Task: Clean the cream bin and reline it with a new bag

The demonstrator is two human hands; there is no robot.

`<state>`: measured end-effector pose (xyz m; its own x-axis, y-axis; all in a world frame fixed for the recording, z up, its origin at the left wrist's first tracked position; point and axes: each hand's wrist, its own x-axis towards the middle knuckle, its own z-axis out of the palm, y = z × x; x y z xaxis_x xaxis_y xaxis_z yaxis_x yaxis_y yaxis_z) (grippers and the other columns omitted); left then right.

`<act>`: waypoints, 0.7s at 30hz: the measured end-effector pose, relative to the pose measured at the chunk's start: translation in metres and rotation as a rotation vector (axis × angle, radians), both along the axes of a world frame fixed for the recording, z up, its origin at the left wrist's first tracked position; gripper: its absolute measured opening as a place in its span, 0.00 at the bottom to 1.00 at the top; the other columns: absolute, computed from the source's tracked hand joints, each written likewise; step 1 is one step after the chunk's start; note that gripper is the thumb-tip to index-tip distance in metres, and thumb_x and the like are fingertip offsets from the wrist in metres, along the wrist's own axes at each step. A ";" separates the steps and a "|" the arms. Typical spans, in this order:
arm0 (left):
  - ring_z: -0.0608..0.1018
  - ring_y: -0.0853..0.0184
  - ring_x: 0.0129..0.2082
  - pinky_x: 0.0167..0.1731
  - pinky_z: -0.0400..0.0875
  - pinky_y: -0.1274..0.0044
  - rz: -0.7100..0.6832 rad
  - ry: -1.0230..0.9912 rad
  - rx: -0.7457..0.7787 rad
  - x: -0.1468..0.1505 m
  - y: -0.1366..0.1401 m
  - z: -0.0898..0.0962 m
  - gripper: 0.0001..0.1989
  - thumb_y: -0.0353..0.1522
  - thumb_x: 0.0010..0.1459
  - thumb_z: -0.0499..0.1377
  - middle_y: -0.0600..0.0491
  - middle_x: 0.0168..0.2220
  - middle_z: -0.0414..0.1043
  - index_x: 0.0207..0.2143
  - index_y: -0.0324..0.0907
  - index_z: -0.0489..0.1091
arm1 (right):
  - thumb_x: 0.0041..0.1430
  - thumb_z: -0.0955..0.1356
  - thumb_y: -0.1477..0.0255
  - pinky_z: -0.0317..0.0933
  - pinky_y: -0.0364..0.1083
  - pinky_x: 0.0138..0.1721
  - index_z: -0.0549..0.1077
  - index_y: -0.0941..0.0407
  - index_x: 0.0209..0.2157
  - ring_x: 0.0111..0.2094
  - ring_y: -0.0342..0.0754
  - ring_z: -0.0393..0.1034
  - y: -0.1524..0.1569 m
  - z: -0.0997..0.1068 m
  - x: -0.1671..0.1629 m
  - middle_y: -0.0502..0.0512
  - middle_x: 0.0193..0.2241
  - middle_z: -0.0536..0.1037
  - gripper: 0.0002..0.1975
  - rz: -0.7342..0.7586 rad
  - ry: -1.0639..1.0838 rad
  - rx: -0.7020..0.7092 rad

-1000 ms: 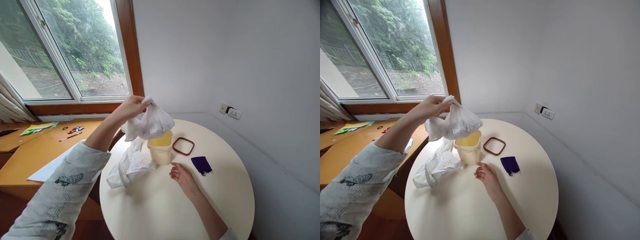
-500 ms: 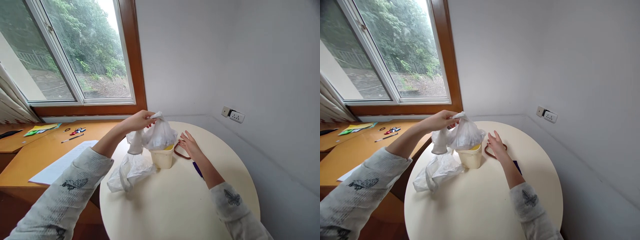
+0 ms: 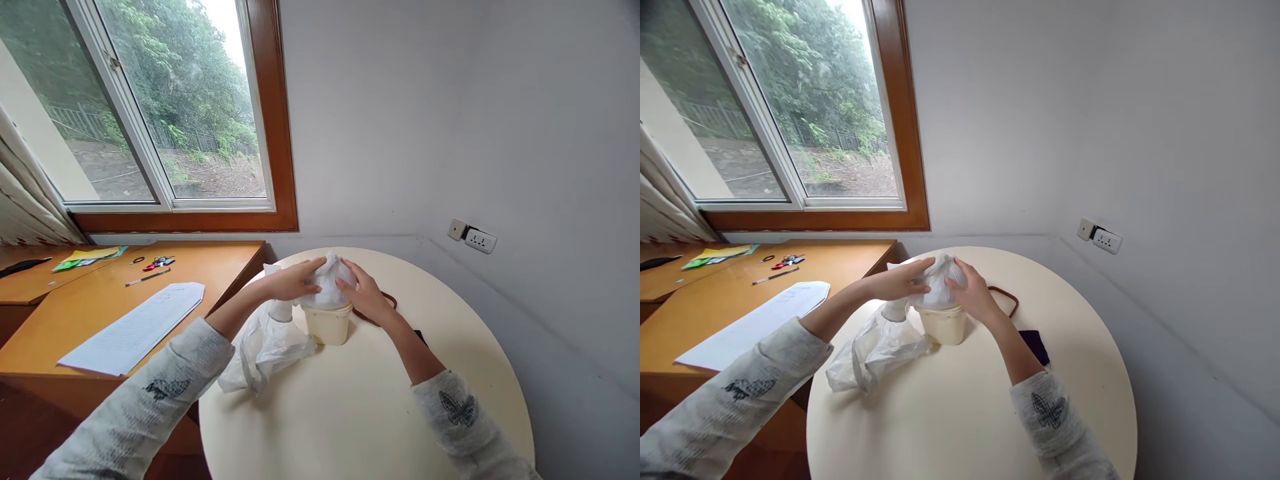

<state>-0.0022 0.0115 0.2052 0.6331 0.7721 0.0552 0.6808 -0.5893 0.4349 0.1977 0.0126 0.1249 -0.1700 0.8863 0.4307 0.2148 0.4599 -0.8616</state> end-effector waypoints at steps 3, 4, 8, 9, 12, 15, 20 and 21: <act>0.68 0.59 0.50 0.48 0.62 0.71 0.026 -0.024 0.029 0.002 0.004 -0.014 0.31 0.35 0.53 0.55 0.46 0.53 0.62 0.59 0.45 0.50 | 0.59 0.61 0.62 0.55 0.49 0.47 0.67 0.52 0.48 0.46 0.50 0.65 -0.004 0.006 -0.002 0.55 0.45 0.72 0.17 -0.042 -0.346 0.098; 0.67 0.59 0.50 0.48 0.62 0.71 0.028 -0.040 0.044 0.003 0.005 -0.018 0.31 0.35 0.54 0.54 0.46 0.53 0.62 0.59 0.45 0.50 | 0.60 0.58 0.64 0.55 0.50 0.47 0.68 0.52 0.45 0.43 0.49 0.66 -0.005 0.006 -0.002 0.55 0.42 0.74 0.15 -0.052 -0.453 0.114; 0.68 0.60 0.48 0.46 0.63 0.72 0.072 -0.115 0.143 0.008 0.007 -0.033 0.26 0.34 0.53 0.55 0.46 0.50 0.63 0.55 0.45 0.57 | 0.61 0.57 0.72 0.41 0.56 0.55 0.71 0.53 0.35 0.40 0.48 0.67 -0.003 0.004 -0.004 0.53 0.34 0.75 0.12 -0.086 -0.649 0.152; 0.69 0.61 0.46 0.45 0.64 0.73 0.091 -0.103 0.165 0.009 0.006 -0.036 0.25 0.35 0.53 0.56 0.47 0.49 0.64 0.54 0.44 0.59 | 0.60 0.58 0.73 0.37 0.56 0.56 0.71 0.54 0.32 0.41 0.48 0.67 -0.002 0.003 -0.004 0.53 0.33 0.75 0.12 -0.090 -0.657 0.156; 0.72 0.62 0.38 0.39 0.66 0.73 0.138 -0.003 0.211 0.011 0.003 -0.040 0.22 0.37 0.53 0.56 0.48 0.44 0.65 0.50 0.45 0.61 | 0.58 0.59 0.74 0.37 0.55 0.56 0.72 0.54 0.27 0.41 0.47 0.66 0.001 -0.002 -0.005 0.53 0.33 0.76 0.12 -0.107 -0.686 0.162; 0.72 0.61 0.36 0.36 0.66 0.72 0.213 0.040 0.277 0.008 0.001 -0.037 0.19 0.41 0.53 0.55 0.48 0.42 0.65 0.47 0.44 0.63 | 0.57 0.59 0.74 0.43 0.52 0.53 0.72 0.54 0.26 0.38 0.47 0.67 0.002 -0.004 -0.004 0.52 0.30 0.76 0.12 -0.141 -0.700 0.155; 0.72 0.61 0.32 0.31 0.65 0.74 0.242 0.166 0.235 0.001 0.004 -0.028 0.14 0.40 0.50 0.56 0.50 0.33 0.68 0.37 0.42 0.68 | 0.55 0.60 0.76 0.50 0.47 0.47 0.74 0.52 0.33 0.38 0.47 0.67 0.003 -0.004 -0.005 0.51 0.35 0.77 0.12 -0.190 -0.697 0.153; 0.73 0.62 0.31 0.31 0.65 0.75 0.233 0.187 0.217 0.000 0.005 -0.028 0.13 0.39 0.50 0.56 0.50 0.32 0.69 0.35 0.42 0.70 | 0.55 0.60 0.76 0.51 0.47 0.47 0.74 0.52 0.34 0.38 0.47 0.67 0.003 -0.004 -0.006 0.52 0.35 0.77 0.13 -0.196 -0.696 0.153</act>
<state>-0.0023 0.0166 0.1775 0.4567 0.8796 0.1332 0.8634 -0.4743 0.1718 0.1922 0.0160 0.1210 -0.2936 0.8671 0.4025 0.7788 0.4611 -0.4252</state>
